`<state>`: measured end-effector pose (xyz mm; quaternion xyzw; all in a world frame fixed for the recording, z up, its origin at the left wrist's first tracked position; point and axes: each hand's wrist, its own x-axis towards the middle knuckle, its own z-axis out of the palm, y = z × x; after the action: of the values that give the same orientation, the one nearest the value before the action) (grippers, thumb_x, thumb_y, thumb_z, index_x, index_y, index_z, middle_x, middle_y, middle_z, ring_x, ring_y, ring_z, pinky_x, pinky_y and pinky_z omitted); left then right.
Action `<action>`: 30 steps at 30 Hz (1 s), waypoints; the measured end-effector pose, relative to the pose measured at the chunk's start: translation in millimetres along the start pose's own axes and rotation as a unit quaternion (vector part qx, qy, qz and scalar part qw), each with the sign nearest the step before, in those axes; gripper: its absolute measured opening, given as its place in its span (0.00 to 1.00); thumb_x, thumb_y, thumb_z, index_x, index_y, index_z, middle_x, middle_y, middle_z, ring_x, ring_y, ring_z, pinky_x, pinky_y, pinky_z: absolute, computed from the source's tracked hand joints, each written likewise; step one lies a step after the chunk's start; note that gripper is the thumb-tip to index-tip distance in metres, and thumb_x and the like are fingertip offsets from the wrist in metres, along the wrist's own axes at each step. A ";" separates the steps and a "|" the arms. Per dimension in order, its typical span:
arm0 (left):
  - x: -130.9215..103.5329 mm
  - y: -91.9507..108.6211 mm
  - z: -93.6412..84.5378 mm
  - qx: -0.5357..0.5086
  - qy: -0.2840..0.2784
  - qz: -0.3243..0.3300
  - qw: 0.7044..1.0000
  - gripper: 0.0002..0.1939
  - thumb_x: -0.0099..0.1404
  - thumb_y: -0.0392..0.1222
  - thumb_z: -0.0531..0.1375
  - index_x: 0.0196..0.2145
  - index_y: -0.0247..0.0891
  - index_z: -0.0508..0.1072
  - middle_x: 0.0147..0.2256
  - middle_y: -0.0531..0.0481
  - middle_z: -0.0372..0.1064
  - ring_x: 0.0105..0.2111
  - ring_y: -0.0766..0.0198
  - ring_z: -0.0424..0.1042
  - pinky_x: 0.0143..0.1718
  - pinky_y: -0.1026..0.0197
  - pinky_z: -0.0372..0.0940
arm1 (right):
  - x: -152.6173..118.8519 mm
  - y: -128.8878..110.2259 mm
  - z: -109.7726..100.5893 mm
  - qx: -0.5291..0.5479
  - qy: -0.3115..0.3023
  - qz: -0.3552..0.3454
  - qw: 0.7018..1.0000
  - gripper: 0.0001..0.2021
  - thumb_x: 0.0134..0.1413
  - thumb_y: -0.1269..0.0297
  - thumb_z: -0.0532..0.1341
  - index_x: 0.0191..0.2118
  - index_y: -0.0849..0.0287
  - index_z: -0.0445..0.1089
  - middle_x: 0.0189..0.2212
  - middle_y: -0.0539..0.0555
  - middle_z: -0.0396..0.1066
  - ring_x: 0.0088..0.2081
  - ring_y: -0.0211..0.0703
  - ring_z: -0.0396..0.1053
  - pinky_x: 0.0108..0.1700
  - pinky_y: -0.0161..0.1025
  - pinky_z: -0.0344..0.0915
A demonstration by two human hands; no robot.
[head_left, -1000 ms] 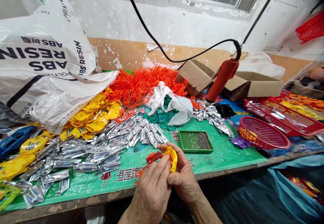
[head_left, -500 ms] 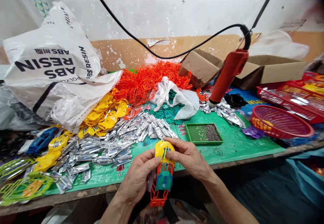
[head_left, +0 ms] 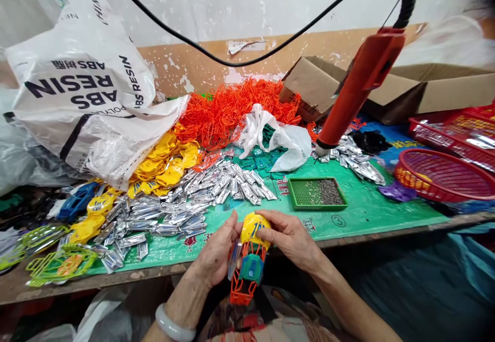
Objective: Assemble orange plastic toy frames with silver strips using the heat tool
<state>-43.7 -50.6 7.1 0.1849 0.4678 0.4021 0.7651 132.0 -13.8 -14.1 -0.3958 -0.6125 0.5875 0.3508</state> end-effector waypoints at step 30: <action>19.4 -0.1 -11.0 0.043 -0.049 -0.006 0.998 0.16 0.48 0.47 0.74 0.27 0.31 0.80 0.22 0.49 0.73 0.22 0.69 0.68 0.27 0.67 0.65 | 4.7 -1.1 0.0 -0.114 -0.028 -0.018 0.993 0.08 0.57 0.61 0.62 0.40 0.58 0.75 0.31 0.49 0.73 0.31 0.38 0.66 0.33 0.34 0.62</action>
<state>-48.5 -36.5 -9.4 0.2343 0.4480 0.3677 0.7805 129.9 -9.6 -13.2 -0.4052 -0.6925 0.5181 0.2965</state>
